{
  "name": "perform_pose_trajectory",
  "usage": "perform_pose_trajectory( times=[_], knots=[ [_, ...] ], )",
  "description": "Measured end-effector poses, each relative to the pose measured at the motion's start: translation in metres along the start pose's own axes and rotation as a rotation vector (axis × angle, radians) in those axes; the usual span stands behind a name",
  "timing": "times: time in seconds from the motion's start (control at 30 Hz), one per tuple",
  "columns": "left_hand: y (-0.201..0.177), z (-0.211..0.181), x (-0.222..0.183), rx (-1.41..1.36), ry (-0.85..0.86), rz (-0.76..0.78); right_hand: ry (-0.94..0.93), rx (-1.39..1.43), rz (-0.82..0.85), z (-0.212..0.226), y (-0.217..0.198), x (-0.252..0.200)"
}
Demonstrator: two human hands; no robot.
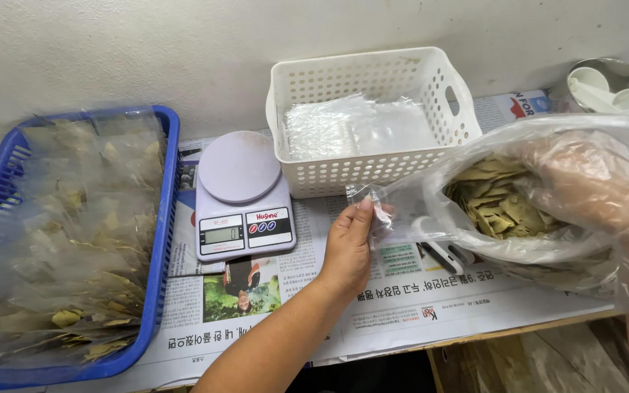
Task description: Weighing and packaging dried bay leaves into small plastic bags
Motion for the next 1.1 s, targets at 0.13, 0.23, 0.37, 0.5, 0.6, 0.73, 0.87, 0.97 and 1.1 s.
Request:
perform_pose_trajectory(
  times=[0.13, 0.23, 0.37, 0.5, 0.6, 0.73, 0.87, 0.97, 1.1],
  knots=[
    [-0.003, 0.007, 0.004, -0.021, 0.007, -0.038, 0.258, -0.910, -0.142, 0.076, 0.000, -0.004],
    [-0.002, 0.000, 0.000, -0.030, 0.012, -0.032, 0.316, -1.059, -0.063, 0.103, 0.003, 0.003],
    [-0.002, -0.001, -0.001, 0.016, 0.001, -0.010, 0.347, -1.119, -0.027, 0.112, 0.001, 0.013],
    [-0.001, -0.002, -0.002, 0.031, 0.004, -0.004, 0.349, -1.078, -0.054, 0.104, -0.004, 0.017],
    [-0.003, 0.002, -0.002, 0.006, 0.006, 0.006, 0.348, -1.038, -0.059, 0.092, -0.003, 0.018],
    [-0.003, 0.002, 0.000, 0.027, 0.023, -0.017, 0.323, -0.967, -0.160, 0.059, -0.011, 0.010],
    [-0.003, 0.001, -0.005, 0.073, 0.011, 0.007, 0.545, -0.802, -0.152, 0.100, -0.001, -0.012],
    [-0.006, 0.008, -0.001, 0.072, -0.003, 0.014, 0.505, -0.641, -0.221, 0.121, 0.000, -0.024],
    [-0.004, 0.005, -0.003, 0.087, 0.013, 0.005, 0.553, 0.008, -0.497, 0.076, -0.008, -0.030]
  ],
)
Point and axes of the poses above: each hand's wrist, its own x-axis towards the middle knuckle, its own y-axis out of the palm, z = x × y, the point moved 2 cm from there along x, towards the middle knuckle, and after that the axes turned 2 degrees about y, right-handed, at the moved point
